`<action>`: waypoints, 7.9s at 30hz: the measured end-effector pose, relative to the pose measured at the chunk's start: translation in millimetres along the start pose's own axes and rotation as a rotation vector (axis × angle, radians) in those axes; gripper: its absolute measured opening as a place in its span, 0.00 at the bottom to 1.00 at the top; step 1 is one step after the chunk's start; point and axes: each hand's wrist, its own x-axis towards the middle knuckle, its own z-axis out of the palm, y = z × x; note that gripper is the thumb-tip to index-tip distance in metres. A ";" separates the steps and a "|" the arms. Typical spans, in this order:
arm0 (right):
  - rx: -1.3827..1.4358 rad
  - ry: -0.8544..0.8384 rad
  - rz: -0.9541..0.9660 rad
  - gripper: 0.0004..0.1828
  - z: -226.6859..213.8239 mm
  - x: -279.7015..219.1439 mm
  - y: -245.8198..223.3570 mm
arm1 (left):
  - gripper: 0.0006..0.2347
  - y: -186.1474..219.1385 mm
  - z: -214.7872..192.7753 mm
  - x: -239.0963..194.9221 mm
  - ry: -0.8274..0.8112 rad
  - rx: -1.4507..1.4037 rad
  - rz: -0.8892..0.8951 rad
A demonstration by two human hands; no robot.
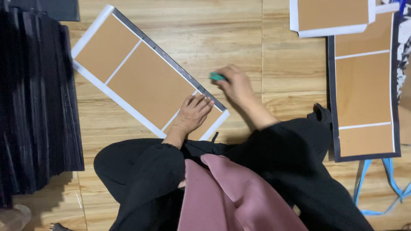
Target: Smoothing the edges of cardboard panels using a small hand tool to ensure proper adhesion of the wrap.
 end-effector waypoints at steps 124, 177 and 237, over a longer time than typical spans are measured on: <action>-0.372 -0.396 -0.135 0.05 25.7 -20.9 -21.3 | 0.25 -157.7 -8.0 4.5 -0.111 0.191 -0.096; -0.327 -0.189 -0.327 0.11 150.0 165.3 -44.0 | 0.09 -226.0 -5.8 -33.1 0.083 0.162 -0.415; 0.729 0.252 0.740 0.09 8.8 -74.0 9.4 | 0.20 -120.7 -45.8 82.6 -0.937 0.145 -0.233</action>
